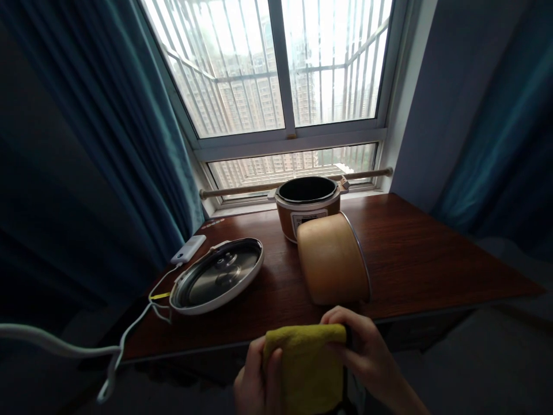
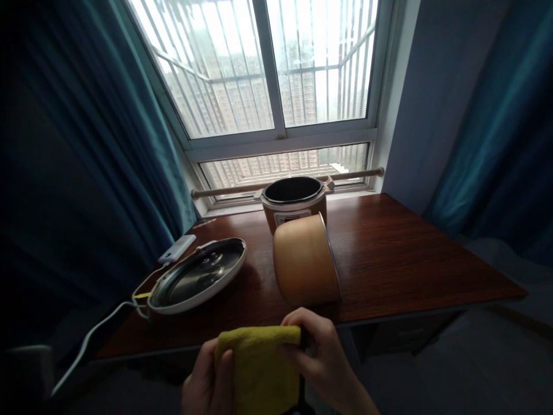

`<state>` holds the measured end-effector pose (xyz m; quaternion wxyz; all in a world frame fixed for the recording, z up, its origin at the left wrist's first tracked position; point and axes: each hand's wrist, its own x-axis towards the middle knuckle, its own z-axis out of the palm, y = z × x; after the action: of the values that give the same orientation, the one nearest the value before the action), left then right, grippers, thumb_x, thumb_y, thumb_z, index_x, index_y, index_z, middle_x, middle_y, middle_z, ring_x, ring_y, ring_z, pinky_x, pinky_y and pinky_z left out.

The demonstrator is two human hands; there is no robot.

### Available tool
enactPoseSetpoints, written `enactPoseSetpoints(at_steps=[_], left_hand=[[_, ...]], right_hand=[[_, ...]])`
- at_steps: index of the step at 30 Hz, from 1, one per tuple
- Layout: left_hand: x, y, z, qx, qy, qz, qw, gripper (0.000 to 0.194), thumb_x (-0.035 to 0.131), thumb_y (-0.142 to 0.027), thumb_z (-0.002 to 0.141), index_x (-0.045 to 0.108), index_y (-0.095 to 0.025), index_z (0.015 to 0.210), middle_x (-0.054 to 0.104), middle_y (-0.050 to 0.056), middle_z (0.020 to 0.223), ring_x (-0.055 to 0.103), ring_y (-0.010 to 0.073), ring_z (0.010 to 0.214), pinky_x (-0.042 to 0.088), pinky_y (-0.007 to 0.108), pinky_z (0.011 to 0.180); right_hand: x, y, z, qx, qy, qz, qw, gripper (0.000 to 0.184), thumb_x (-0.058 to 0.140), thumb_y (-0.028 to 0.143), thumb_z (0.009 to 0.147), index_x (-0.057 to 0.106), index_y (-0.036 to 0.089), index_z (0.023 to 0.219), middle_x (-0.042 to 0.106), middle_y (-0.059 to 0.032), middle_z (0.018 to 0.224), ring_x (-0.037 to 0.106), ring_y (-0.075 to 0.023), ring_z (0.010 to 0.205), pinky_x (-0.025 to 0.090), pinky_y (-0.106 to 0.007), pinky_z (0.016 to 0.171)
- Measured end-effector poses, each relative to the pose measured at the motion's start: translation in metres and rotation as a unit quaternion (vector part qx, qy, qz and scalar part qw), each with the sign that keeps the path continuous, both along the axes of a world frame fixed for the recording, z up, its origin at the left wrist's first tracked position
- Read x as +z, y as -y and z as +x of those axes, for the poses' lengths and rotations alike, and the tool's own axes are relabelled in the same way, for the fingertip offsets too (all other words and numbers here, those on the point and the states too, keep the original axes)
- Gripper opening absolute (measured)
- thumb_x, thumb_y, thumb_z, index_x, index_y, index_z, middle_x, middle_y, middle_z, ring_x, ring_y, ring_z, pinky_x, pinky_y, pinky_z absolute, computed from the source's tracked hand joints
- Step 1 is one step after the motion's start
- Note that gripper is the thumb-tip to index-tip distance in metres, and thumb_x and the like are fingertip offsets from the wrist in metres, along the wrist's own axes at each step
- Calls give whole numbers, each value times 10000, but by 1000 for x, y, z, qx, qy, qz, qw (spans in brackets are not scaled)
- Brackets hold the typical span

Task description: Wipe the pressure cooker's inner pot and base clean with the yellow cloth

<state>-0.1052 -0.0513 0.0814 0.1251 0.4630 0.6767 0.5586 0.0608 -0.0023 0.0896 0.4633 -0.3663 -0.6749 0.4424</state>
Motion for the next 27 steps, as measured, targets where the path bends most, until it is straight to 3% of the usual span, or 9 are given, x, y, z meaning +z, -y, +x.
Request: enactPoseSetpoints(at_steps=[3,6,10,14,17,20,23,25,27], left_hand=[[-1,-8,5,-24,113,5,993,476,601,-600,660,560,-199,913,666,2,734,619,164,635,481,222,549],[-6,-13,6,-46,172,40,983,492,709,-484,610,536,-195,969,651,41,904,633,180,775,515,248,660],[-13,-17,-3,-97,82,61,990,339,708,-383,651,572,-176,883,600,48,917,613,166,765,521,256,660],[-19,-14,-4,-11,-63,146,987,392,712,-334,665,567,-199,1003,563,43,969,576,147,755,517,264,652],[-21,-10,17,-22,-153,190,970,293,641,-229,750,561,-217,1031,553,23,909,561,127,738,504,246,645],[-22,-13,47,-60,-209,197,956,364,551,-220,813,479,-219,1169,516,94,1141,530,227,1048,481,378,841],[-20,-32,68,-81,-297,192,932,519,446,-307,861,303,-170,1341,283,172,1409,227,351,1320,297,560,1010],[-17,-52,72,-73,-331,203,918,593,380,-311,884,166,-117,1402,186,197,1457,119,361,1351,204,597,1041],[-9,-73,71,-55,-340,219,913,602,367,-291,890,128,-108,1412,213,197,1455,124,340,1356,181,590,1051]], right_hand=[[-4,4,0,-78,20,-10,997,161,573,343,784,590,186,816,589,11,675,545,-116,603,419,-173,532],[-7,6,1,-158,21,16,987,197,567,382,786,593,194,837,618,15,677,565,-118,587,432,-167,520],[-6,8,3,-203,15,61,977,172,571,366,788,596,211,859,658,17,733,601,-119,616,454,-157,534],[-4,6,1,-215,26,144,966,110,563,284,803,591,224,891,673,24,758,624,-108,632,471,-149,563],[0,4,-4,-253,29,201,946,105,589,247,783,596,222,885,677,20,765,634,-111,644,483,-158,594],[12,1,-9,-290,17,170,942,107,606,287,772,604,214,849,676,20,723,628,-111,596,482,-158,553],[29,-2,-9,-280,8,110,954,161,608,354,765,620,207,830,673,16,685,619,-117,563,474,-162,511],[39,-7,-5,-234,5,103,967,215,582,391,778,637,207,876,679,6,703,621,-127,570,479,-177,514],[44,-15,2,-215,1,134,967,262,515,401,819,640,212,950,694,-24,849,649,-160,715,510,-216,633]])
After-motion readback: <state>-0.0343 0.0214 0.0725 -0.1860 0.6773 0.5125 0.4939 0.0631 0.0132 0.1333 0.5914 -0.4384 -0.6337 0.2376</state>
